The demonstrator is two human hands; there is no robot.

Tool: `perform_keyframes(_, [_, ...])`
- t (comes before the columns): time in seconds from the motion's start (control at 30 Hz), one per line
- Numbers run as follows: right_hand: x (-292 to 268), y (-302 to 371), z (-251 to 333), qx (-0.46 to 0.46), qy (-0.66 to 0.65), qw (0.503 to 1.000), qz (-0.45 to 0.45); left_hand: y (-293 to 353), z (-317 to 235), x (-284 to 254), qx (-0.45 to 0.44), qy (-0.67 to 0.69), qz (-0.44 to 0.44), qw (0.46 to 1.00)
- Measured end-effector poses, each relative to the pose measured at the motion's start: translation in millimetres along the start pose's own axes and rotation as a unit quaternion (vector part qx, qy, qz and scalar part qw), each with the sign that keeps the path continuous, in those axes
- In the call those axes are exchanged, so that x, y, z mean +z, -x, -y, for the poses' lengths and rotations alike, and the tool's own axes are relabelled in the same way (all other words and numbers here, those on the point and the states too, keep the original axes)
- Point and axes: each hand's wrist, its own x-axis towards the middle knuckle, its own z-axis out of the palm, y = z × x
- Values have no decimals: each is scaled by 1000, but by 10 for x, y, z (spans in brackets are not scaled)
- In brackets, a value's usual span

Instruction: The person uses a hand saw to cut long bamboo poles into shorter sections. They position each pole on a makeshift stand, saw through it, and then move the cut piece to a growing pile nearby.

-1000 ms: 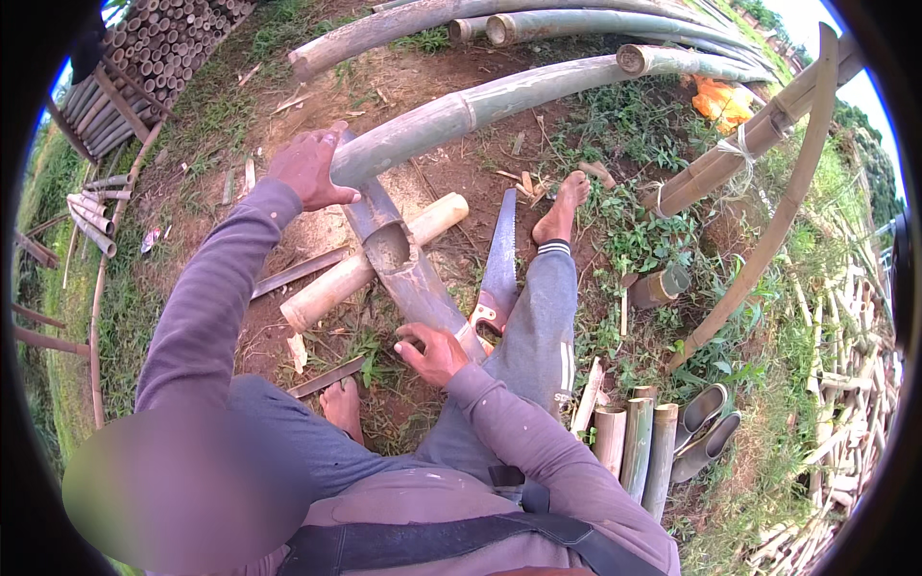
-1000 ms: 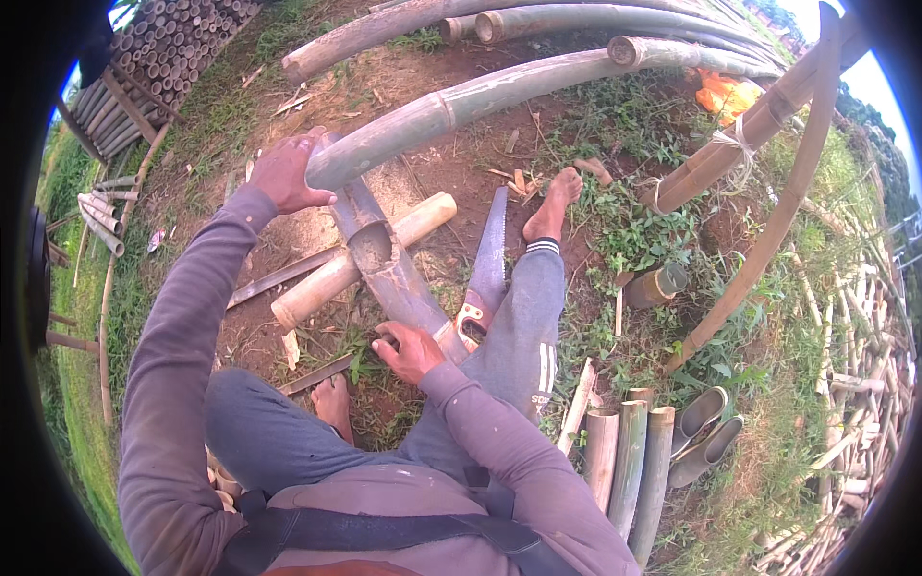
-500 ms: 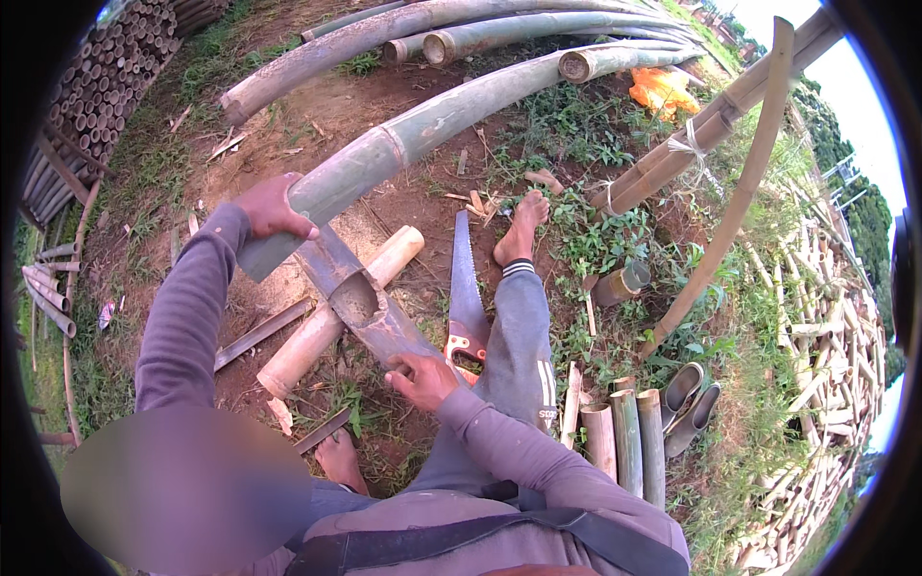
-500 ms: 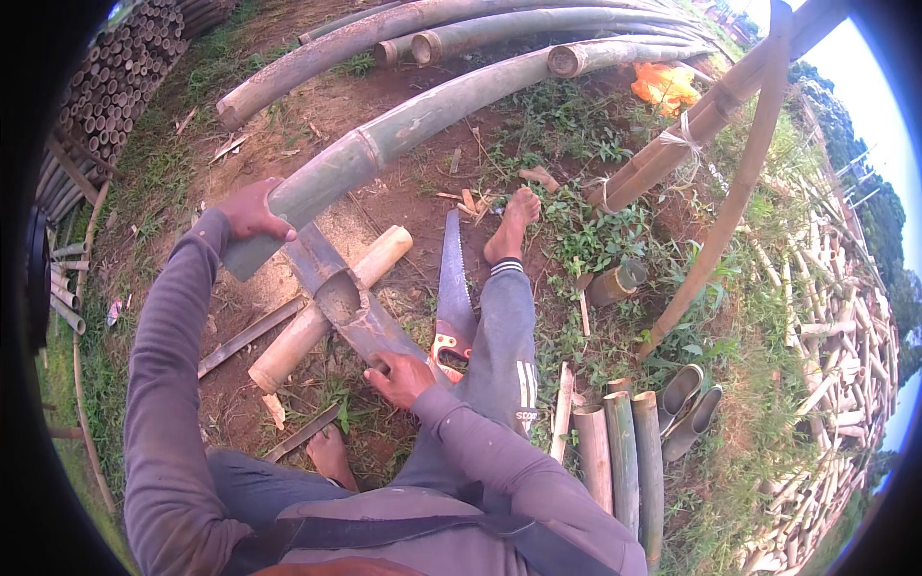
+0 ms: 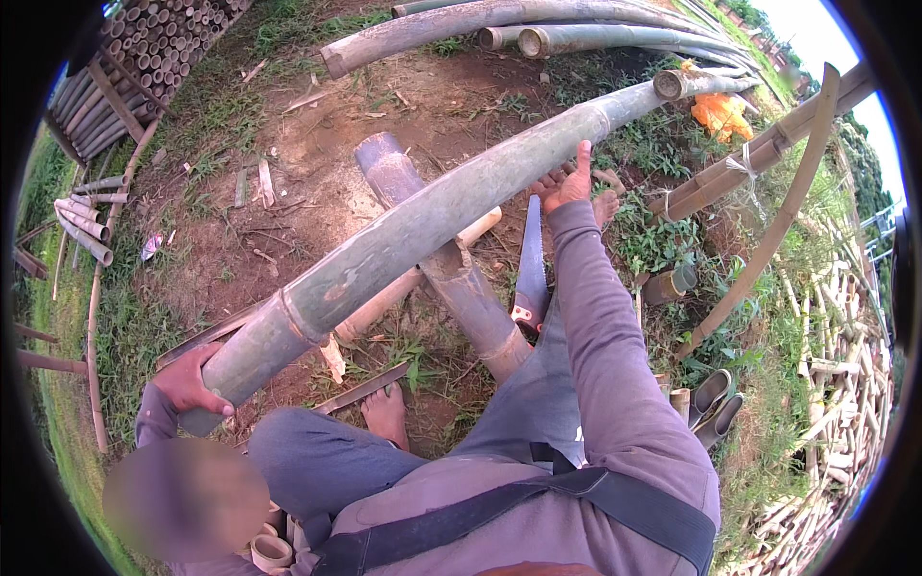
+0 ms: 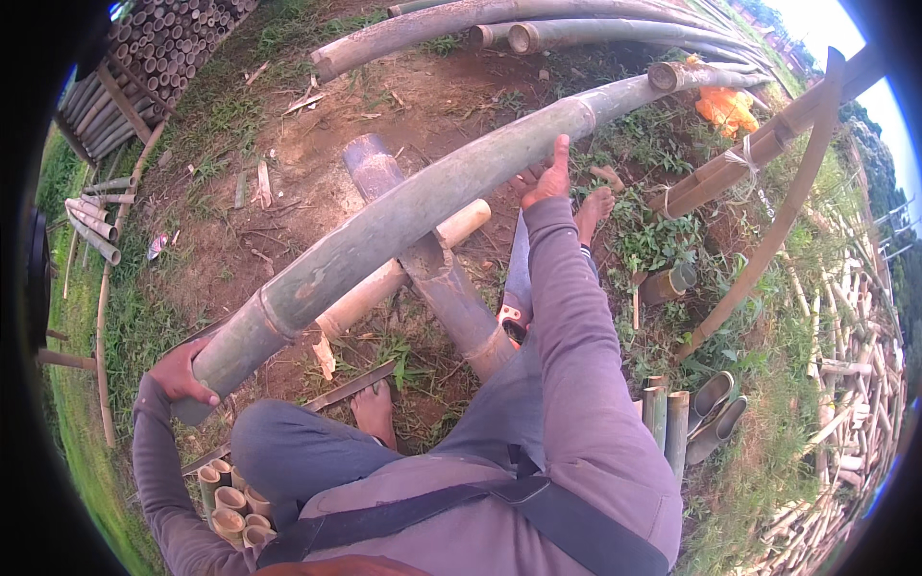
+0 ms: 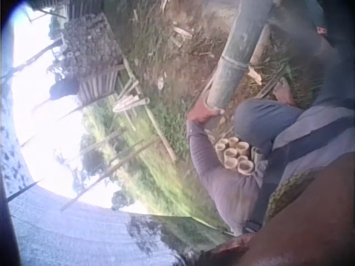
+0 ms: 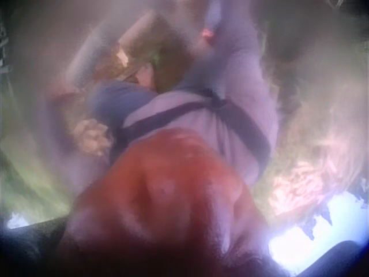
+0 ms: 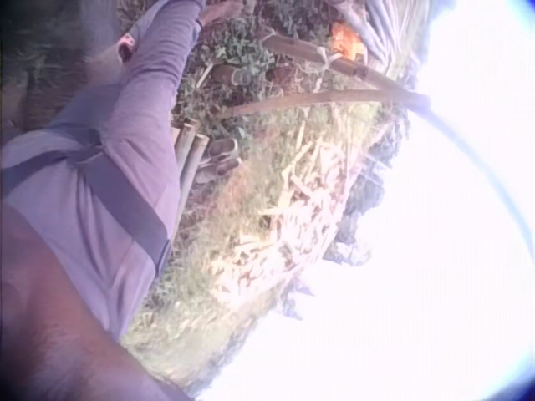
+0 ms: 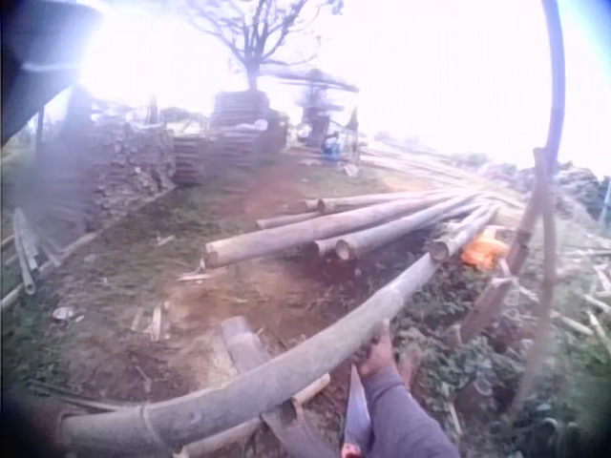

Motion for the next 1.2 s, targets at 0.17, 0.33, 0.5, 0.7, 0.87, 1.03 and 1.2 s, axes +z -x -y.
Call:
perform_keyframes(0.17, [189,74,-404,-40,-83,976,199,673,544,-74,-32,-46,-66,996])
perform_keyframes(0.33, [782,1351,-1332,48,-85,978,183,702,-490,-138,143,-252,-279,916])
perform_keyframes(0.5, [1192,3255,-2284,255,-36,924,282,-560,-2193,179,309,-345,-271,844])
perform_keyframes(0.7, [771,3655,-2798,258,323,588,695,-1337,-1642,438,121,-507,-285,804])
perform_keyframes(0.87, [95,2813,-1979,230,376,698,564,-1326,-546,400,2,-426,-248,870])
perform_keyframes(1.03, [-729,1490,-1527,-144,465,832,265,-1439,-417,869,40,-387,-212,897])
perform_keyframes(1.2, [-730,614,-1169,-58,265,956,109,-1477,-120,1302,71,-394,-247,882])
